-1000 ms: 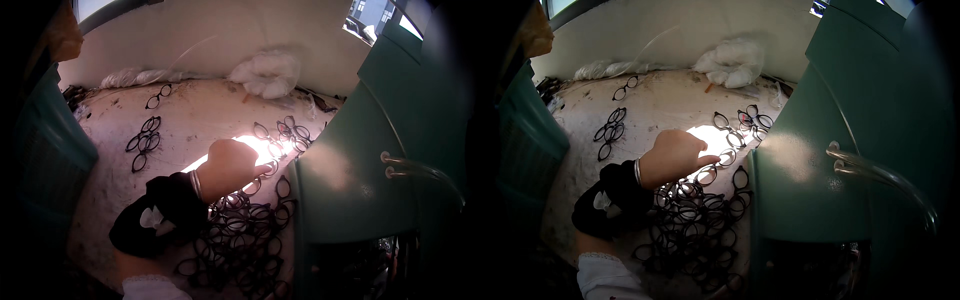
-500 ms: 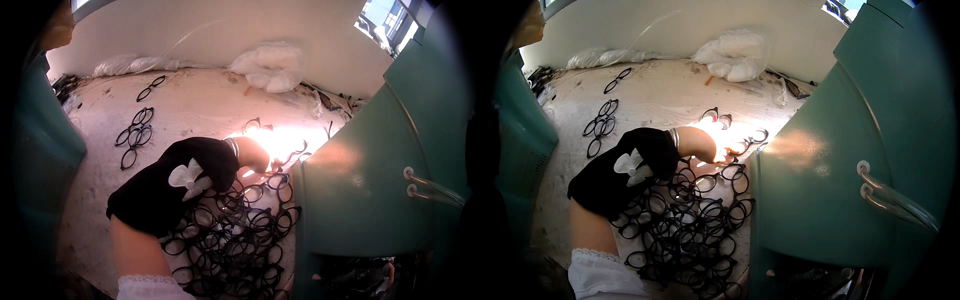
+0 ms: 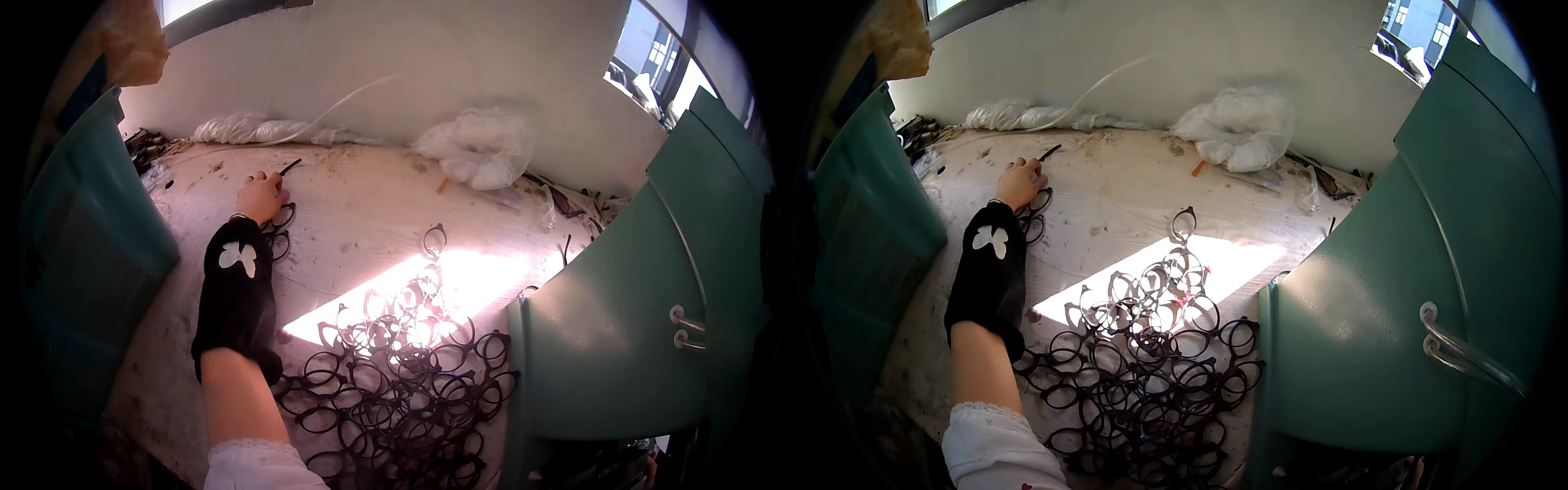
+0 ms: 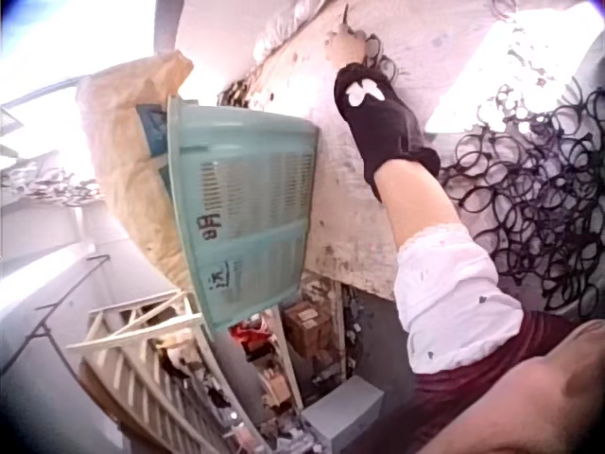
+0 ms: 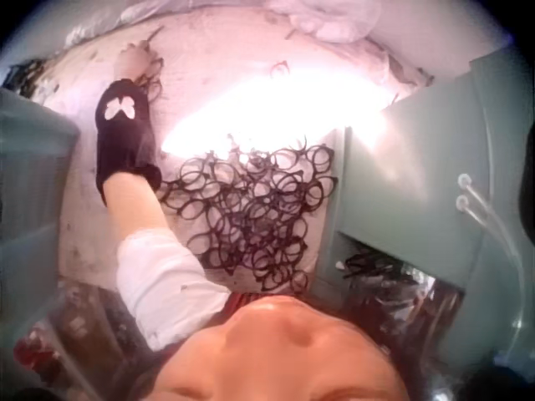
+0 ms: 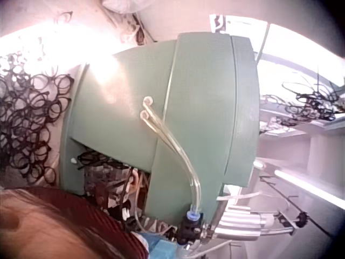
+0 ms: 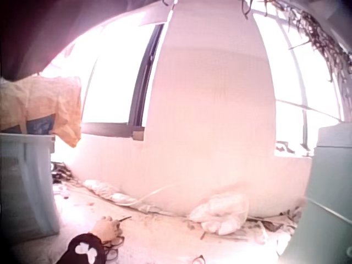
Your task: The person repeatedly places eyeglass frames into a press machine, adds small metal components, and operates the machine to assemble the parts. Finished frames are placed on the table and later collected into a large sack.
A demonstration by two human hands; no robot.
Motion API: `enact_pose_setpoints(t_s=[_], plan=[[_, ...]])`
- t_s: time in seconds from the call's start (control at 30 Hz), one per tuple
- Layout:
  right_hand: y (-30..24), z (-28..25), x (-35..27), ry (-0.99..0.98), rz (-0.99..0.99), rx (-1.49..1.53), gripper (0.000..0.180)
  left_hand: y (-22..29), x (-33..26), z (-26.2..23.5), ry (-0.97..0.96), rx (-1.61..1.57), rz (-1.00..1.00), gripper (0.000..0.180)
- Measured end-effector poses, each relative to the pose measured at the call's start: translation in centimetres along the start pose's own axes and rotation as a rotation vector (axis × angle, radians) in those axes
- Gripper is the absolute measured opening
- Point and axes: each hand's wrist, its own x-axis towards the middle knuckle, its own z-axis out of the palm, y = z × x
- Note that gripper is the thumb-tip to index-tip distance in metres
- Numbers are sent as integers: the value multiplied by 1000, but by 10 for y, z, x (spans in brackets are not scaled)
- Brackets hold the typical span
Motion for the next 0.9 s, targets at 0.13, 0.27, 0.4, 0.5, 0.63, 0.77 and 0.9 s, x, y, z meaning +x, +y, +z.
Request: enact_pose_setpoints(t_s=[0.13, 0.27, 0.4, 0.5, 0.63, 0.77, 0.9], plan=[[4, -5, -4, 3, 12, 3, 20, 42, -101, -19, 298, -235, 267, 19], [7, -19, -1, -14, 1, 52, 19, 109, -206, -42, 166, -282, 509, 12], [9, -31, -3, -16, 28, 108, 18, 182, -205, -107, -83, -375, 492, 15], [9, -42, -1, -8, 46, 163, 18, 228, -154, -100, 19, -315, 539, 22], [13, -54, -8, -5, 85, 240, 17, 300, -118, -32, 158, -242, 314, 23], [10, -65, -8, -1, 89, 314, 17, 336, -138, -39, 69, -223, 536, 21], [-11, -73, 3, -139, 97, 490, 8, 303, -192, -44, -350, -122, 723, 22]])
